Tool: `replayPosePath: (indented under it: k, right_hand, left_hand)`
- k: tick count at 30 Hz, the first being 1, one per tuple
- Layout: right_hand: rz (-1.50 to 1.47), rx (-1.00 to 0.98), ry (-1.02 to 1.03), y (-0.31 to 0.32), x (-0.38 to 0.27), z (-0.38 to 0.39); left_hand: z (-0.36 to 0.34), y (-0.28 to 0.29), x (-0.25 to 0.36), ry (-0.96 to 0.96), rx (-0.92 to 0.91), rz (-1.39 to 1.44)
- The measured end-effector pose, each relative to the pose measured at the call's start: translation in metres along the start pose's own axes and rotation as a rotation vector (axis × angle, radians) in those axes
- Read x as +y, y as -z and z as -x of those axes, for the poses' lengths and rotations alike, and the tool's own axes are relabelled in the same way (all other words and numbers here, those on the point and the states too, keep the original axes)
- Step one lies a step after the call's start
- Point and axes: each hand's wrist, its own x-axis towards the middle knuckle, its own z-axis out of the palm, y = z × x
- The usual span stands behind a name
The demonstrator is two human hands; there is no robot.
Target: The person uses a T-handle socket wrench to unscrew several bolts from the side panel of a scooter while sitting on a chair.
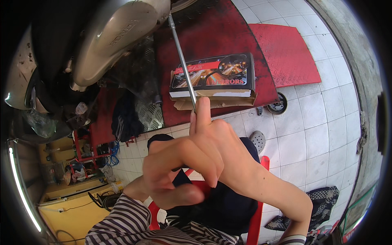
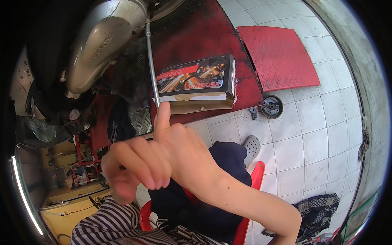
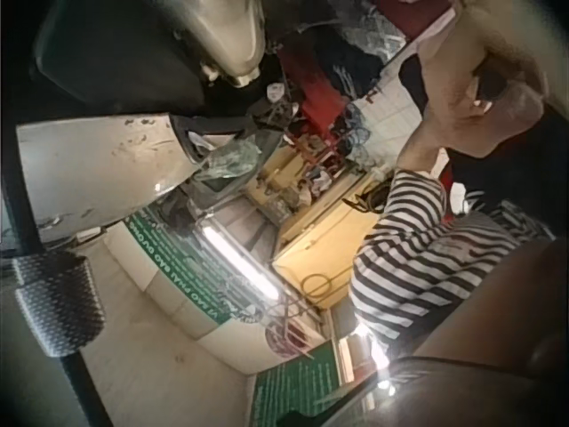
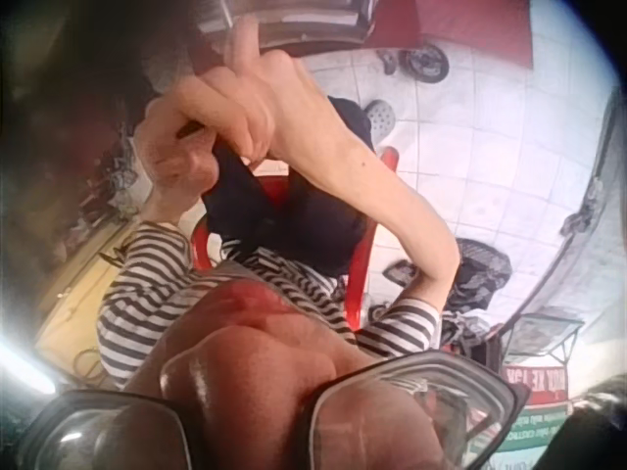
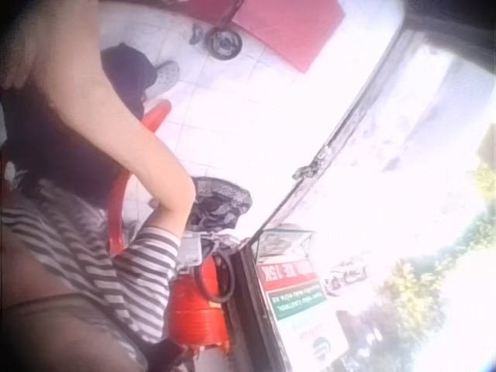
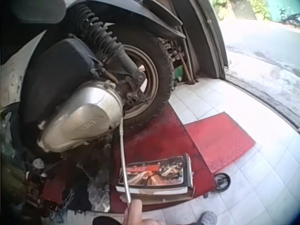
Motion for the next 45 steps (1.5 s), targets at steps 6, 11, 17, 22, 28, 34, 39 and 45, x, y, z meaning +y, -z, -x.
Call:
replayPosePath:
  k: [6, 11, 17, 22, 28, 34, 39, 45]
  right_hand:
    - [-0.207, -0.003, -0.082, 0.003, 0.007, -0.003]
    - [-0.157, -0.282, 0.038, 0.023, 0.029, -0.007]
    - [-0.142, -0.475, -0.019, 0.021, 0.032, -0.006]
    - [0.086, -0.693, 0.035, 0.028, 0.040, -0.009]
    - [0.151, -0.742, -0.009, 0.031, 0.030, -0.018]
    - [0.141, -0.759, -0.058, 0.030, 0.025, -0.017]
    - [0.155, -0.783, -0.082, 0.036, 0.018, -0.024]
    - [0.210, -0.703, -0.049, 0.029, 0.011, -0.020]
  left_hand:
    - [-0.009, 0.021, 0.002, 0.124, -0.206, 0.065]
    - [-0.013, 0.015, 0.001, 0.101, -0.199, 0.172]
    - [-0.015, 0.022, 0.003, 0.035, -0.240, 0.235]
    - [-0.008, 0.030, -0.006, 0.012, -0.347, 0.287]
    - [-0.009, 0.043, -0.014, -0.024, -0.488, 0.401]
    - [-0.008, 0.048, -0.015, -0.078, -0.494, 0.470]
    - [-0.007, 0.049, -0.020, -0.113, -0.484, 0.514]
    - [-0.001, 0.051, -0.020, -0.059, -0.517, 0.417]
